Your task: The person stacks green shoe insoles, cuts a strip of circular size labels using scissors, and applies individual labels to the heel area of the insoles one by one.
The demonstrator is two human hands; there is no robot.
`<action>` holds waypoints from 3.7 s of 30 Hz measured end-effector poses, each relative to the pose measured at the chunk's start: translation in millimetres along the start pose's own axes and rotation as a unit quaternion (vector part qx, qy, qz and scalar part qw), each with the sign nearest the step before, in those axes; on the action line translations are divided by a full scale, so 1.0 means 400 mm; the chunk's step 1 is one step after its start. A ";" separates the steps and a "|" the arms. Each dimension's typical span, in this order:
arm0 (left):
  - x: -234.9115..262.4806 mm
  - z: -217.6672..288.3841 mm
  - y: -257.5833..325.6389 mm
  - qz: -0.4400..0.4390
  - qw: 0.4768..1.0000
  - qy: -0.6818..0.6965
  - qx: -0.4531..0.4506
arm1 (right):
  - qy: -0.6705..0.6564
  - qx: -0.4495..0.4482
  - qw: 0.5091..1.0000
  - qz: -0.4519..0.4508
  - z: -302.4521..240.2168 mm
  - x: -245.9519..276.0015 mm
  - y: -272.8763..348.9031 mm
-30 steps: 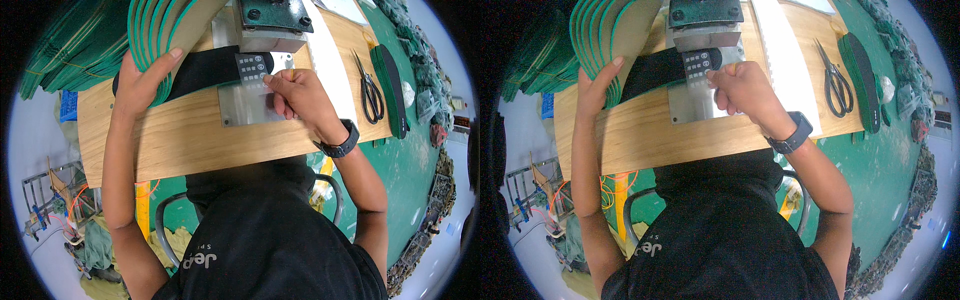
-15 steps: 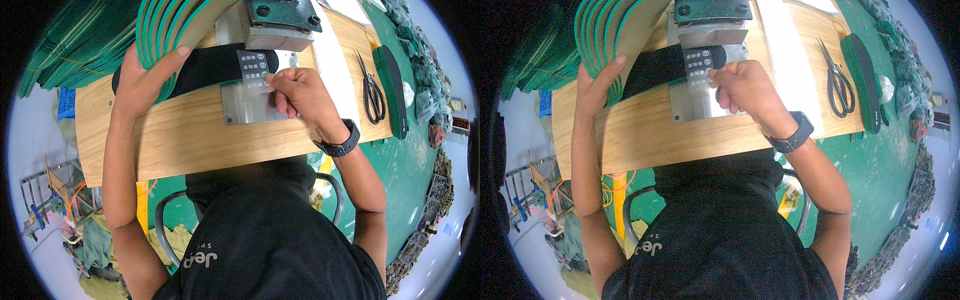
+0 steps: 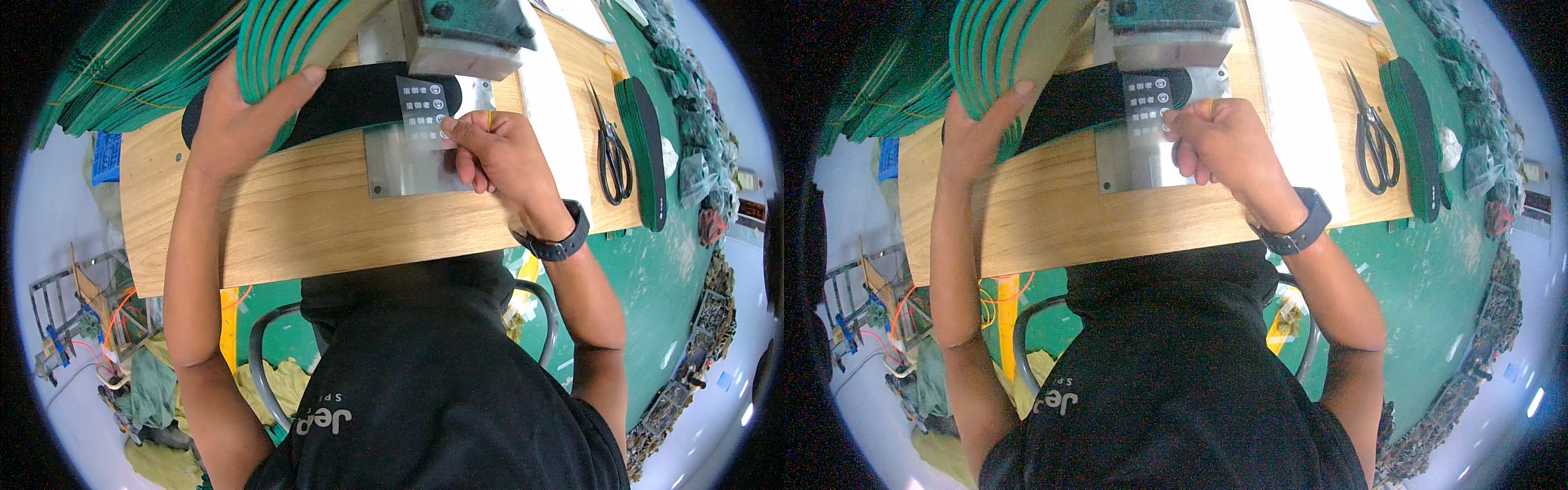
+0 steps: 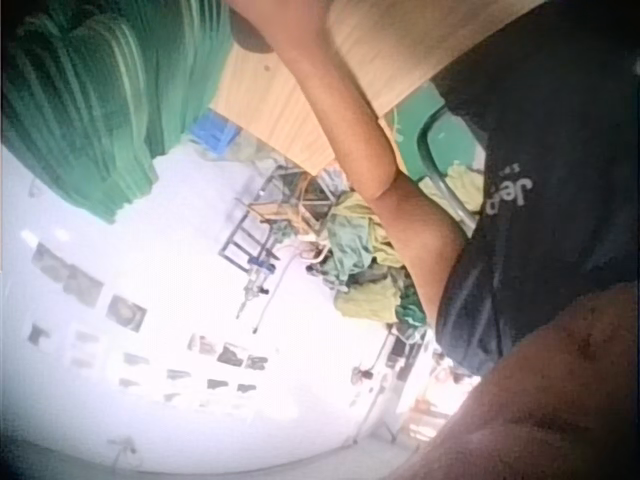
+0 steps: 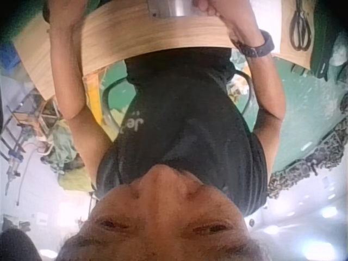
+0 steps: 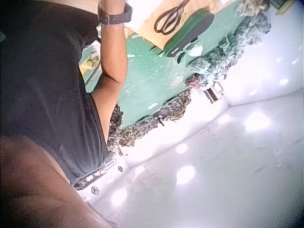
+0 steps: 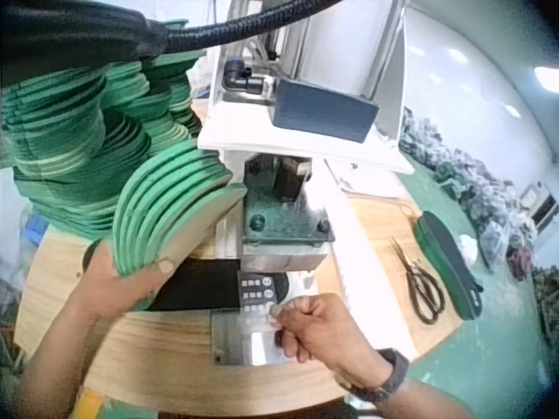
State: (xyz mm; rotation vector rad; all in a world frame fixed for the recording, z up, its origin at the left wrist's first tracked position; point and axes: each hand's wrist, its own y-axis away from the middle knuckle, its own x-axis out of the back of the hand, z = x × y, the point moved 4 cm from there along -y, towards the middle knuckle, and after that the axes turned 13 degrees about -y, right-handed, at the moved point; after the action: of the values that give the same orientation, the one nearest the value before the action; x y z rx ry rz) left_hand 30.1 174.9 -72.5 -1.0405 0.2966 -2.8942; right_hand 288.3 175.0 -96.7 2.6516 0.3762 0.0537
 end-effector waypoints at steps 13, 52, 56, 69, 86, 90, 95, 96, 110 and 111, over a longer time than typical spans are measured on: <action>-0.043 0.039 -0.008 -0.006 0.981 -0.135 -0.138 | -0.017 0.015 1.000 0.004 0.009 -0.004 0.008; 0.029 0.003 0.021 0.081 0.994 0.069 -0.040 | 0.006 0.040 0.999 0.013 0.005 0.013 -0.013; 0.027 0.009 0.022 0.080 0.996 0.045 -0.017 | -0.001 0.039 0.999 0.023 -0.003 0.013 -0.018; -0.031 0.073 0.009 -0.029 0.964 -0.255 -0.070 | -0.031 0.046 0.998 0.027 0.004 0.004 -0.009; -0.001 0.032 -0.002 0.027 0.995 -0.090 -0.030 | -0.023 0.037 0.999 -0.017 -0.002 -0.007 0.071; 0.022 0.031 0.007 0.062 0.998 -0.013 -0.013 | -0.008 0.057 0.998 0.035 -0.004 0.013 -0.019; 0.028 0.034 0.013 0.078 0.997 0.007 -0.021 | 0.019 0.054 0.998 0.034 -0.002 0.009 -0.027; 0.030 0.032 0.013 0.082 0.996 -0.002 -0.029 | 0.028 0.056 0.997 0.036 -0.005 0.007 -0.028; 0.064 -0.032 0.019 0.114 0.993 0.022 -0.012 | 0.078 0.060 0.993 0.062 -0.012 0.002 -0.029; 0.066 -0.034 0.017 0.115 0.993 0.030 -0.020 | 0.076 0.058 0.993 0.065 -0.012 -0.001 -0.028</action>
State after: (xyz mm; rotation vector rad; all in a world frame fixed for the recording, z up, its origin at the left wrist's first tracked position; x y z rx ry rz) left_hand 1.0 167.5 -67.7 -0.8612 0.4460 -2.7262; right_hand 284.7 186.6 -97.2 2.7923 0.2633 0.2856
